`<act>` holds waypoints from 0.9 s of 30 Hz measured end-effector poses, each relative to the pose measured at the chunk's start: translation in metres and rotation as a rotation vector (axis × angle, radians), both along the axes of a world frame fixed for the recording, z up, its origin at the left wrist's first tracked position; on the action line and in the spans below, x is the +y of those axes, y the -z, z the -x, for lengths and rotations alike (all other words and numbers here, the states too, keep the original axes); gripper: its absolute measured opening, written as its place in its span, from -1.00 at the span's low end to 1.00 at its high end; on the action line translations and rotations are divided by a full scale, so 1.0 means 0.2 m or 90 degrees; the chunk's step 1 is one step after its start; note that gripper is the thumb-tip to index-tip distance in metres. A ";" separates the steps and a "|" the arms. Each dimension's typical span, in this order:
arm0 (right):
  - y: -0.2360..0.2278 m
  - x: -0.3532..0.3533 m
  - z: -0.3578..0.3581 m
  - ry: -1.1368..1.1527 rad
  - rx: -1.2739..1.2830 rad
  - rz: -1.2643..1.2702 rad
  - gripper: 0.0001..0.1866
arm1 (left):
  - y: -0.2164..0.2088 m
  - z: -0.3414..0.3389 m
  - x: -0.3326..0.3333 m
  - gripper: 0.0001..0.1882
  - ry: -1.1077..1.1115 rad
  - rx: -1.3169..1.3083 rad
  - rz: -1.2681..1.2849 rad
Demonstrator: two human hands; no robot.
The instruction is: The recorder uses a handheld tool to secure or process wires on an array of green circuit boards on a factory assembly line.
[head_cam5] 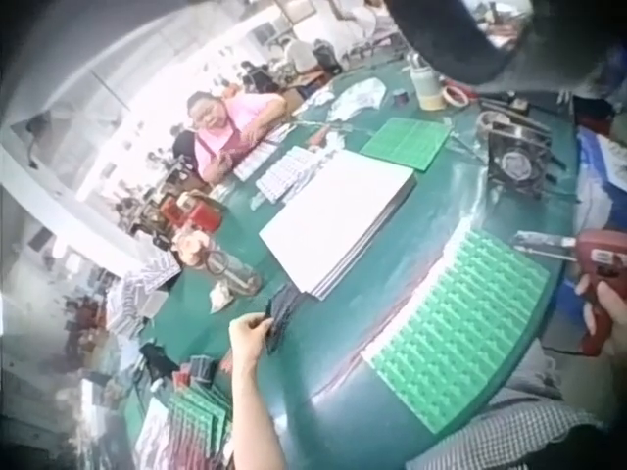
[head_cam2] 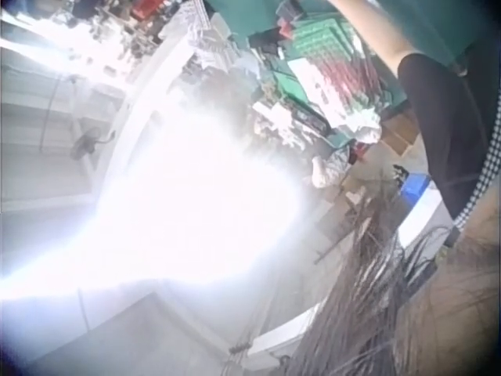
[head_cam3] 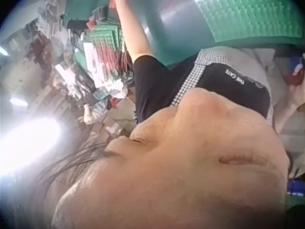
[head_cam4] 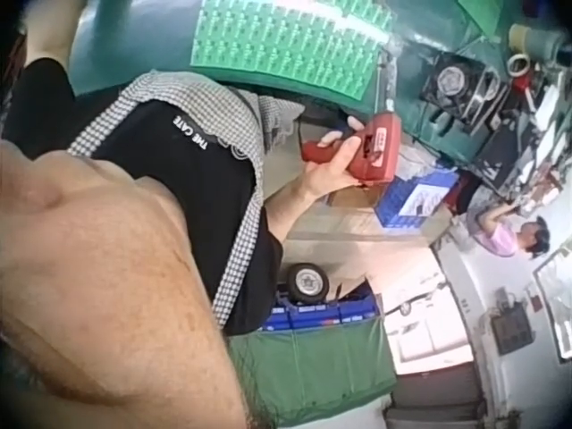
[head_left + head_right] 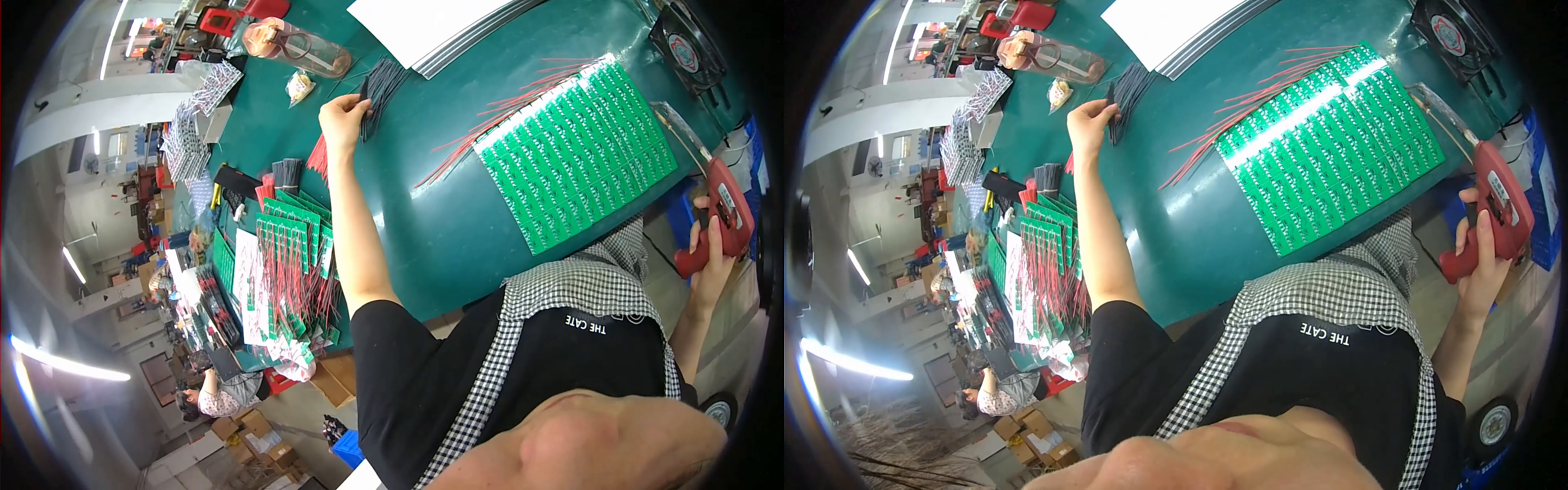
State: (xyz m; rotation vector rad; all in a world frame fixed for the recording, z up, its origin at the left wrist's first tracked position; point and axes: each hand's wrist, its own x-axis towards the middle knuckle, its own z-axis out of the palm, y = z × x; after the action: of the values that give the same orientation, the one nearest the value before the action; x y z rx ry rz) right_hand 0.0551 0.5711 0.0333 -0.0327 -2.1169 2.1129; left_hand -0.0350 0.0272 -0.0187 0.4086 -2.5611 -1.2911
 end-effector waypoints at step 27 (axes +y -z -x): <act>-0.03 -0.04 0.00 -0.014 -0.003 0.003 -0.68 | -0.09 -0.04 0.05 -0.86 -0.005 0.023 -0.218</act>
State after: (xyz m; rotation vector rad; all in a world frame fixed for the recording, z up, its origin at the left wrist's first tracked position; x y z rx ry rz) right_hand 0.0557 0.5630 0.0395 -0.0151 -2.1255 2.1325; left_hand -0.0267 0.0365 0.0001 0.4511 -2.3057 -1.7225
